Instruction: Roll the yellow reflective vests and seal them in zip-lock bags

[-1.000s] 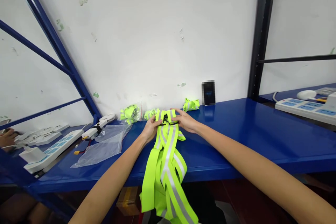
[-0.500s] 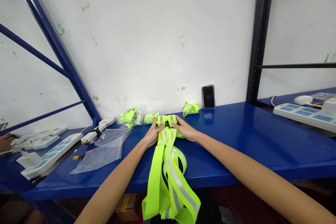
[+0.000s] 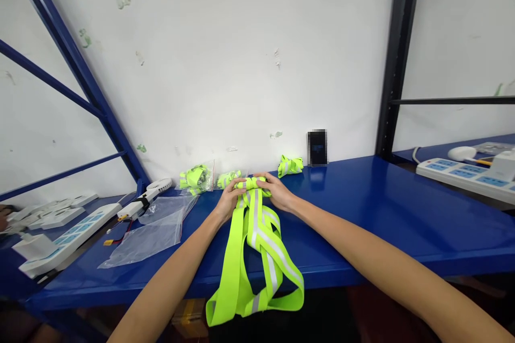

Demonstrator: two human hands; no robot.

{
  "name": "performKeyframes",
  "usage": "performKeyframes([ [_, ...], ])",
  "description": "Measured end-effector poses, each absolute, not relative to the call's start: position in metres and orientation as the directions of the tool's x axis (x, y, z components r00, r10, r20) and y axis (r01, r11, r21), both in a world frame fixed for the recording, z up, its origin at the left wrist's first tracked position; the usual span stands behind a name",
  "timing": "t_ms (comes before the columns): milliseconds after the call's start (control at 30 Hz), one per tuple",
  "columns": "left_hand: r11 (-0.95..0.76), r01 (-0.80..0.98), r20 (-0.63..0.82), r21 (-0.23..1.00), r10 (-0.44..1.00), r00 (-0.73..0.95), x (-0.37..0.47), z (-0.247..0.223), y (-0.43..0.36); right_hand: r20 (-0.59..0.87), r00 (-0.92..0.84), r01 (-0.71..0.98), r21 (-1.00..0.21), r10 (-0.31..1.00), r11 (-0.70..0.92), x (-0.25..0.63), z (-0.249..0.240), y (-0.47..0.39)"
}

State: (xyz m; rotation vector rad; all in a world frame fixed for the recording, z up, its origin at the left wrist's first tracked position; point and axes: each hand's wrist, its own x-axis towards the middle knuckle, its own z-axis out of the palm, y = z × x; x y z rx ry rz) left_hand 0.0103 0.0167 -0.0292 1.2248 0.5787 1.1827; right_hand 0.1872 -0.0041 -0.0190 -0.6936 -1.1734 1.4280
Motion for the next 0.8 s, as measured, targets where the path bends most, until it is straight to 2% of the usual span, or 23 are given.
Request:
performKeyframes([
  [167, -0.035, -0.451, 0.207, 0.892, 0.918, 0.338, 0.016, -0.033, 0.014, 0.198, -0.129, -0.460, -0.880, 0.972, 0.118, 0.191, -0.019, -0.001],
  [300, 0.013, -0.528, 0.206, 0.849, 0.912, 0.354, 0.026, -0.044, 0.015, 0.283, -0.226, -0.412, -0.895, 0.932, 0.172, 0.195, -0.017, -0.001],
  [400, 0.010, -0.496, 0.204, 0.868, 0.905, 0.374, 0.025, -0.046, 0.016, 0.281, -0.254, -0.398, -0.902, 0.925, 0.165, 0.196, -0.017, -0.002],
  [633, -0.069, -0.311, 0.150, 0.948, 0.958, 0.245, 0.014, -0.044, 0.021, 0.244, -0.203, -0.451, -0.883, 0.948, 0.130, 0.194, -0.028, 0.004],
  [733, -0.047, -0.317, 0.149, 0.947, 0.940, 0.306, 0.014, -0.044, 0.020, 0.269, -0.118, -0.446, -0.874, 0.956, 0.192, 0.193, -0.035, 0.012],
  [800, 0.026, -0.350, 0.125, 0.936, 0.908, 0.401, 0.014, -0.043, 0.016, 0.304, -0.056, -0.400, -0.880, 0.951, 0.257, 0.195, -0.039, 0.016],
])
